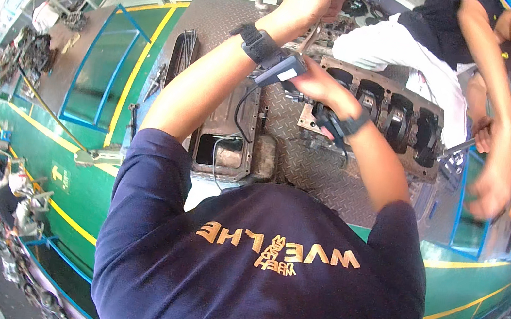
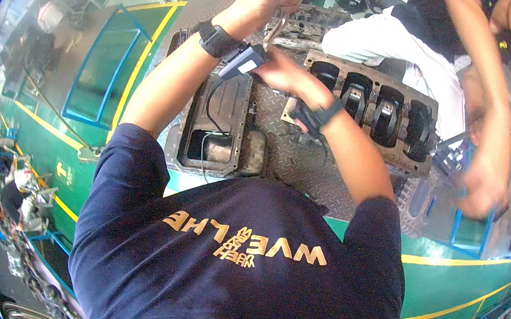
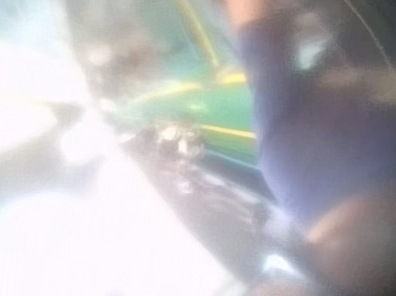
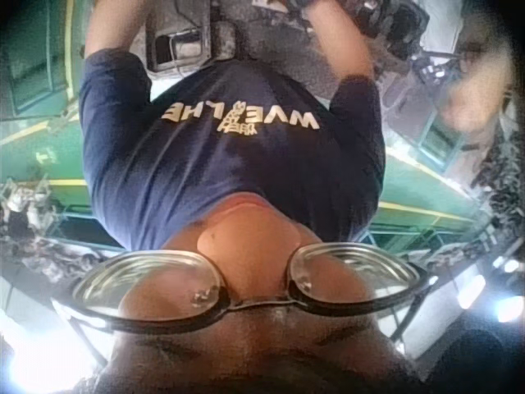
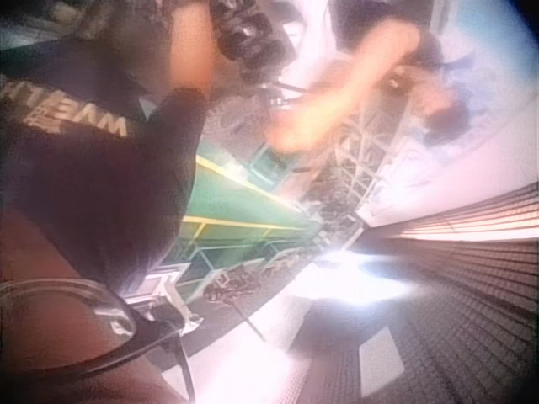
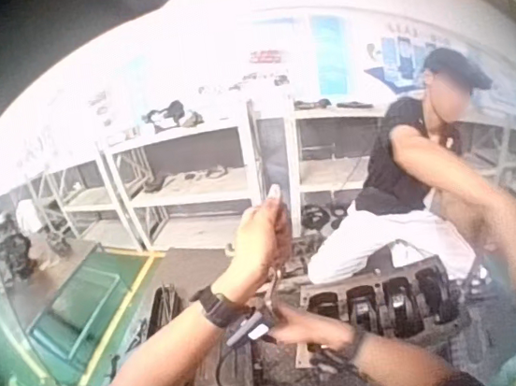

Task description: The person disassembles an engine block by removing bolts and components using a socket wrench and by hand.

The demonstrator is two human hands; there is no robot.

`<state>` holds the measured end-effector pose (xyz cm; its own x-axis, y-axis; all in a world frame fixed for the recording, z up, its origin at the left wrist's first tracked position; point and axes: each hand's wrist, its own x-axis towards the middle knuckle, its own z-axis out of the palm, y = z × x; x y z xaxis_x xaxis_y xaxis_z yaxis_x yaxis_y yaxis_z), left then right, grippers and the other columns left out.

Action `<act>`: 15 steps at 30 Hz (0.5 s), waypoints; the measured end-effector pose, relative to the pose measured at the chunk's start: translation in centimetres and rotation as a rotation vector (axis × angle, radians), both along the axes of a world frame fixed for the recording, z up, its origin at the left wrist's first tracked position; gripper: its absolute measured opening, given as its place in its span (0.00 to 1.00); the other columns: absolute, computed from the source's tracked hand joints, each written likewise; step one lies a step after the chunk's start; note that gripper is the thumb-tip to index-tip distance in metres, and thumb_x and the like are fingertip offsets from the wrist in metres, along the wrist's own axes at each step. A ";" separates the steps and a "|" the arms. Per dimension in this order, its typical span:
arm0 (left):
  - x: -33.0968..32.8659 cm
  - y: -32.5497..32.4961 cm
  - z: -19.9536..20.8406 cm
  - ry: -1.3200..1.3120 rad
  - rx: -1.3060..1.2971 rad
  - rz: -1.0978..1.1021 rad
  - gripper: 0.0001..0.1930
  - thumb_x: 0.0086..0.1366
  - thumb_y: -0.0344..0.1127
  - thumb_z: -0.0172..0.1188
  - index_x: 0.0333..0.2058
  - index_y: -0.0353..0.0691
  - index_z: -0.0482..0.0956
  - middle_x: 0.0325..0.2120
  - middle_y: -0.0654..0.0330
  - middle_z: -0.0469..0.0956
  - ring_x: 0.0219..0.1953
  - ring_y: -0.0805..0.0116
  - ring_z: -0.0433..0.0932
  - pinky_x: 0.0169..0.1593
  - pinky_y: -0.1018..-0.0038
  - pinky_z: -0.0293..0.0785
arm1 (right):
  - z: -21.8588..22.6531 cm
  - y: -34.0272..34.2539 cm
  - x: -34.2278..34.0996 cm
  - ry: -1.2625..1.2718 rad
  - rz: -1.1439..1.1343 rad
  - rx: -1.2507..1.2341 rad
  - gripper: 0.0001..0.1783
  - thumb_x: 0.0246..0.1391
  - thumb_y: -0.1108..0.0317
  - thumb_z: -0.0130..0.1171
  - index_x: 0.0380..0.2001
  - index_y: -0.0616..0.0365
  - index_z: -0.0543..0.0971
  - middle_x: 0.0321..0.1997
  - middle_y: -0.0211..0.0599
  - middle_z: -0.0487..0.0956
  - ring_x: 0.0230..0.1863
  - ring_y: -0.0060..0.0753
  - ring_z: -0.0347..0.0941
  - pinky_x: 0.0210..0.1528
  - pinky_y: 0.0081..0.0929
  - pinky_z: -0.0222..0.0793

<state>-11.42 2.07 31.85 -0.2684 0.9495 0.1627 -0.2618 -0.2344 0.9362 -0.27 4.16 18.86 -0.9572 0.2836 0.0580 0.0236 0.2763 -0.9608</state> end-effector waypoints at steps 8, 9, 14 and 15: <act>0.8 -1.7 0.6 0.012 0.088 0.059 0.21 0.76 0.46 0.47 0.21 0.46 0.64 0.11 0.70 0.58 0.12 0.75 0.57 0.17 0.76 0.55 | -1.9 9.9 -1.2 0.188 -0.617 0.040 0.17 0.62 0.61 0.54 0.41 0.62 0.86 0.29 0.34 0.84 0.27 0.27 0.76 0.32 0.33 0.71; -0.6 -1.7 0.0 0.010 0.139 0.171 0.21 0.76 0.45 0.47 0.22 0.46 0.64 0.11 0.70 0.58 0.12 0.76 0.57 0.17 0.77 0.56 | -0.5 8.3 1.7 0.147 -0.502 0.021 0.17 0.60 0.61 0.55 0.40 0.62 0.86 0.30 0.34 0.84 0.26 0.21 0.75 0.27 0.26 0.69; 1.1 -0.8 0.9 0.097 0.139 0.183 0.21 0.77 0.47 0.46 0.22 0.48 0.64 0.13 0.72 0.58 0.12 0.78 0.55 0.16 0.77 0.51 | -0.2 -2.2 0.6 0.162 -0.167 0.016 0.16 0.58 0.63 0.63 0.46 0.61 0.81 0.42 0.43 0.85 0.45 0.35 0.80 0.52 0.35 0.72; 1.7 -0.9 0.8 0.104 0.122 0.169 0.21 0.77 0.47 0.46 0.22 0.48 0.64 0.13 0.72 0.58 0.12 0.78 0.55 0.16 0.77 0.51 | 0.1 -0.9 -0.7 0.074 -0.077 0.002 0.17 0.58 0.63 0.63 0.47 0.62 0.81 0.46 0.46 0.85 0.50 0.38 0.79 0.56 0.35 0.70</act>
